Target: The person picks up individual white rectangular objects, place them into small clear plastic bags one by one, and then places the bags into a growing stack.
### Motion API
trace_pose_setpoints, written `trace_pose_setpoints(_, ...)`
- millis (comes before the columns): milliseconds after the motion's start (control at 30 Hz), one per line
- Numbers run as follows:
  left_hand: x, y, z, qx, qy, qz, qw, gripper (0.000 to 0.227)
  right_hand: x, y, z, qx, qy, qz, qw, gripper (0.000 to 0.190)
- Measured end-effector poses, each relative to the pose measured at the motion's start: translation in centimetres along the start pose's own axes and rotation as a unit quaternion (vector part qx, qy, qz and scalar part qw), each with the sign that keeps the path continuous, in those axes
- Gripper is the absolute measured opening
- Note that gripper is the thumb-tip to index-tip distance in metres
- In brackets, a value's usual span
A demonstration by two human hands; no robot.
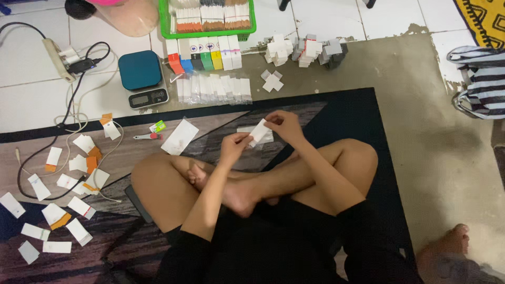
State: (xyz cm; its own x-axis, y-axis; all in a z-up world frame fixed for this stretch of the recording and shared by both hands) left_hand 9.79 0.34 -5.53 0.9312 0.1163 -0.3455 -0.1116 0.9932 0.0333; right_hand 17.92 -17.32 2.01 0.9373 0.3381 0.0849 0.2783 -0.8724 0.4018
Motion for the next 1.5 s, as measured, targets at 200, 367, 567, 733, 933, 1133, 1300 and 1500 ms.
trace_pose_setpoints(200, 0.7, 0.8, -0.9, -0.003, -0.034, 0.016, 0.999, 0.016, -0.6, -1.4, -1.3, 0.019, 0.025, -0.032, 0.999, 0.013)
trace_pose_setpoints(367, 1.0, 1.1, -1.7, -0.031, -0.007, 0.04, 0.999, 0.014, -0.8, -3.8, -2.2, 0.01, 0.069, -0.095, 0.993, 0.012)
trace_pose_setpoints(567, 1.3, 2.4, -2.4, -0.021, -0.024, 0.087, 0.996, 0.013, -1.7, -5.9, -2.7, 0.061, 0.098, -0.129, 0.985, 0.007)
trace_pose_setpoints(733, 0.5, 2.1, -1.0, -0.067, -0.001, 0.089, 0.994, 0.016, -2.1, -6.3, 3.1, 0.148, -0.002, -0.084, 0.985, 0.036)
trace_pose_setpoints(933, 1.7, 1.0, -3.9, -0.031, 0.052, 0.047, 0.997, 0.028, -1.5, -4.5, 6.1, 0.262, -0.088, 0.027, 0.961, 0.036)
trace_pose_setpoints(1133, 1.5, -0.3, -5.1, -0.147, 0.163, -0.014, 0.975, 0.034, -2.0, -4.5, 6.6, 0.299, -0.133, 0.067, 0.943, 0.021)
trace_pose_setpoints(1300, 2.5, 1.3, -4.3, -0.088, 0.07, 0.063, 0.992, 0.022, -3.0, -7.2, 4.4, 0.322, -0.178, -0.039, 0.929, 0.02)
trace_pose_setpoints(1500, 1.8, 1.6, -1.8, -0.029, 0.063, 0.069, 0.995, 0.053, -1.7, -8.2, 12.9, 0.253, -0.228, -0.016, 0.94, 0.023)
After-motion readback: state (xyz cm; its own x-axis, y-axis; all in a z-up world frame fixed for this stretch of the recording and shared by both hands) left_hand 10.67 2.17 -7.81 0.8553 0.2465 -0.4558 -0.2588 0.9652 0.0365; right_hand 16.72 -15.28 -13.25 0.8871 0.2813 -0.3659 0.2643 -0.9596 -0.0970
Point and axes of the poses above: each hand's wrist, its own x-axis towards the middle knuckle, its own y-axis out of the back of the hand, z = x × y, the point moved 9 cm from there along x, towards the middle knuckle, and after that the axes turned 7 degrees about y, right-handed, at the moved point
